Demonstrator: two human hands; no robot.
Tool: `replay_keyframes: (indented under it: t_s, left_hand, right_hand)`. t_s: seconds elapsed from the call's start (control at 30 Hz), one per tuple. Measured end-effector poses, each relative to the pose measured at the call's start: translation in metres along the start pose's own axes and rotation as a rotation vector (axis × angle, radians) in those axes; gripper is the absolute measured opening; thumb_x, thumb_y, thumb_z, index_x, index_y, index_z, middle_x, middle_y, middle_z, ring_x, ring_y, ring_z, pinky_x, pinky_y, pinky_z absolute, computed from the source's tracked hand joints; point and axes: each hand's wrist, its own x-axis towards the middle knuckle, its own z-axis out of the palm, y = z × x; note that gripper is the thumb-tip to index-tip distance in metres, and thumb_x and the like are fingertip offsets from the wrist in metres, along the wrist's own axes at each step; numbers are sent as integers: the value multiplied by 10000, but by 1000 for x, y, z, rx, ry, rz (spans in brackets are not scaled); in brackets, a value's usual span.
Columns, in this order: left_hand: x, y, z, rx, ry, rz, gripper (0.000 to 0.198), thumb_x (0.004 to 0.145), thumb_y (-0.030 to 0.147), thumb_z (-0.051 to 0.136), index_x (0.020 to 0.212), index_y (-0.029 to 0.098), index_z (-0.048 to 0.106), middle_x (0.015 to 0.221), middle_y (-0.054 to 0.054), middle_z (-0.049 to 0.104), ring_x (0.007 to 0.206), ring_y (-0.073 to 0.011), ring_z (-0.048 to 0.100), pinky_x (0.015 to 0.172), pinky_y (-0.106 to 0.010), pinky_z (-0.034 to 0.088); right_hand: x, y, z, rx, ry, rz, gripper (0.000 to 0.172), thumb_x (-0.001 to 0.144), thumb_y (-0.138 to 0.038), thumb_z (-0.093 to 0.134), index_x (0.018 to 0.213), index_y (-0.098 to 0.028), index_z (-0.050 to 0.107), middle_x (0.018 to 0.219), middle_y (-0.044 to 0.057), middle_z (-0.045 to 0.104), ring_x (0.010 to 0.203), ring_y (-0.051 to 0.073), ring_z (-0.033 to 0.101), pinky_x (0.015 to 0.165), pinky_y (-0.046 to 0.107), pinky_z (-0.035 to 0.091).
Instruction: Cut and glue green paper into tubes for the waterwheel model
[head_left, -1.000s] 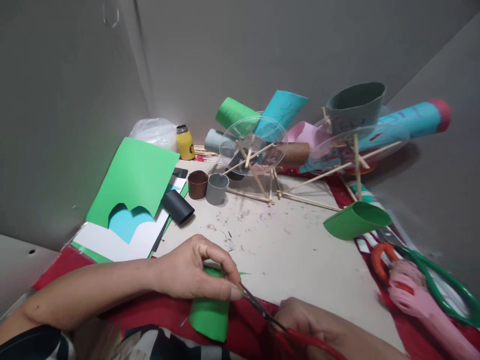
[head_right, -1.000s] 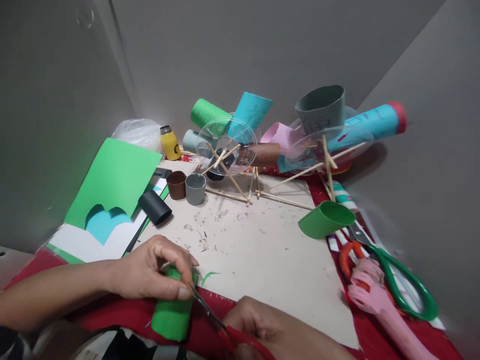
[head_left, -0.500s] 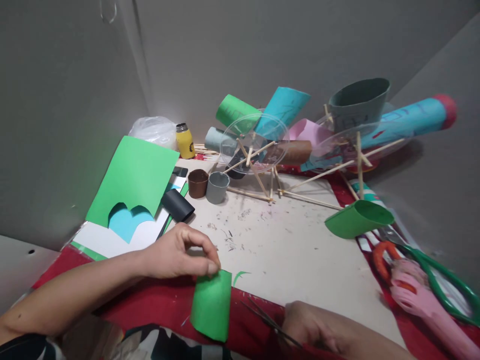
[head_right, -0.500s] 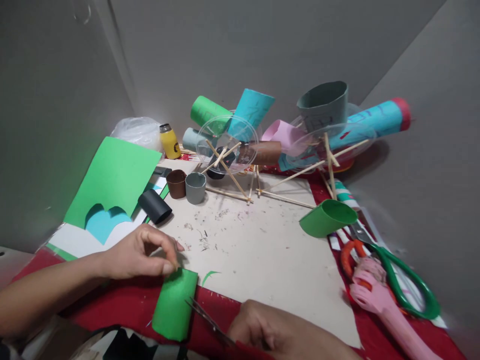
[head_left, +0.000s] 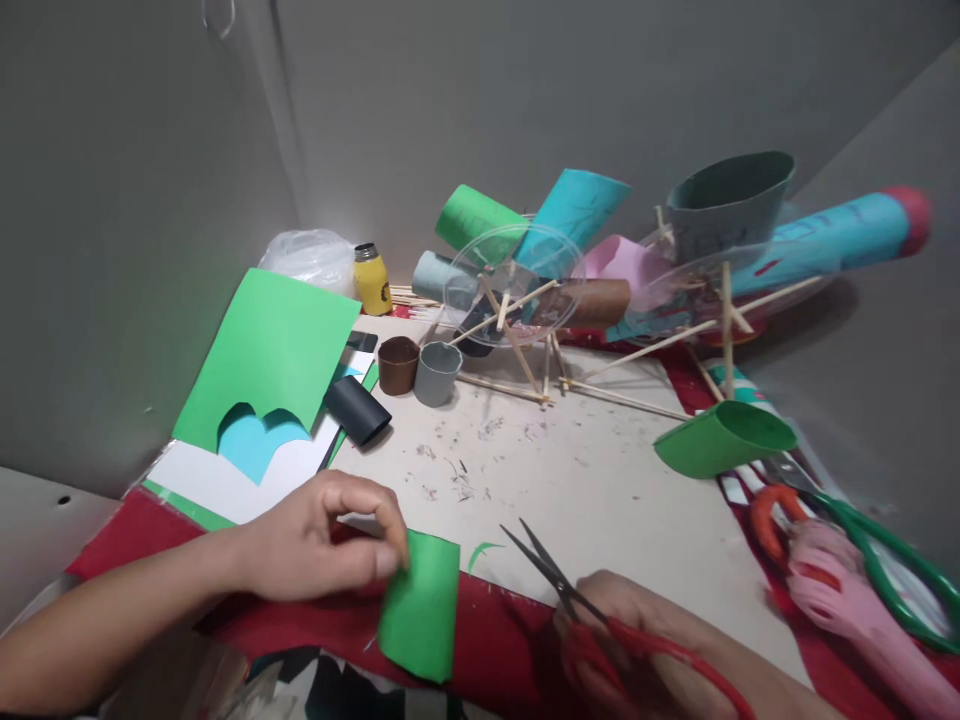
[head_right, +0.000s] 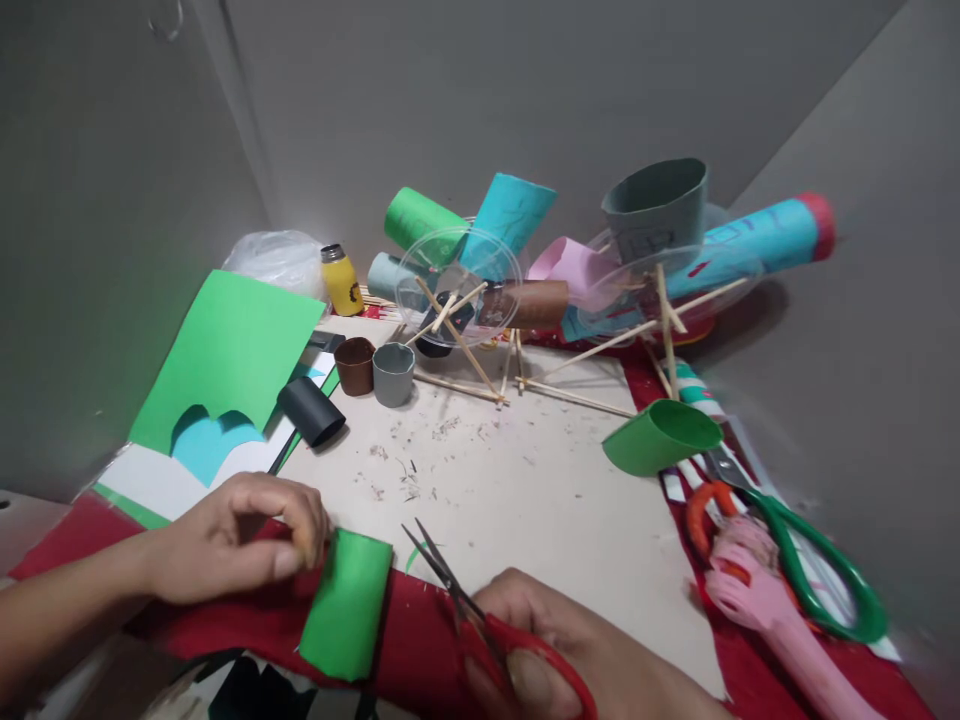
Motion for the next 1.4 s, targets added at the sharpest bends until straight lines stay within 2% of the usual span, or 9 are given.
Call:
replay_keyframes:
  t_s: [0.03,0.13,0.27,0.4,0.73,0.87,1.0,1.2,1.4]
  left_hand:
    - [-4,3,0,67,-16,39,155,901,243,597,997,160,687,932,-88,693,870,-190,655,839,-342,532]
    - [-17,9,3,256,-100,125,532,829,172,648,1346,238,547,1299,-123,615,1194,-258,589,1013,-407,494]
    - [-28,3,11,509,-226,94,837,756,189,719,1505,311,364,1569,-128,384,1436,-347,367,1129,-518,394]
    - [-25,-14,17,634,-273,114,963,735,176,726,1566,305,255,1634,-157,251,1485,-405,252,1159,-590,322]
    - [-15,-39,19,479,-154,28,852,811,403,753,1545,310,329,1664,-153,133,1483,-384,279,1149,-524,373]
    - [-9,-33,21,414,-115,-24,807,848,405,715,1545,271,331,1633,-153,262,1484,-341,298,1173,-499,348]
    - [3,-30,25,290,-15,-119,755,889,393,663,1545,229,328,1562,-149,410,1400,-314,444,1153,-472,386]
    - [24,-43,34,13,19,-161,716,917,436,622,1529,185,348,1490,-152,496,1332,-304,509,1136,-484,393]
    - [35,-48,37,-252,-14,-108,582,952,418,580,1473,206,430,1454,-134,523,1334,-285,488,1140,-478,348]
  right_hand:
    - [0,3,-1,21,28,-5,743,746,-914,436,585,-195,535,557,32,519,531,145,531,592,274,501]
    - [4,10,-5,67,-89,-29,732,720,-911,495,608,-191,569,568,24,533,535,147,545,592,278,496]
    - [14,9,-9,88,-176,-122,729,726,-914,486,627,-195,559,519,-1,515,470,115,477,565,267,460]
    - [17,2,-7,86,-157,-162,732,715,-927,475,663,-201,549,484,-28,482,423,92,402,537,253,414]
    - [24,0,0,244,-82,-361,651,854,-790,503,665,-167,532,443,-61,405,378,65,340,419,210,227]
    - [30,1,1,419,-14,-413,566,862,-714,584,692,-176,540,487,-98,337,389,65,331,436,193,336]
    - [34,-1,-1,483,0,-459,527,877,-681,591,746,-170,601,506,-105,337,404,69,352,617,267,508]
    - [30,0,2,530,-26,-490,488,882,-646,608,781,-169,631,545,-81,353,435,72,367,473,201,349]
    - [12,3,-2,467,-68,-379,558,783,-786,603,794,-230,651,592,-17,503,511,133,494,541,279,410]
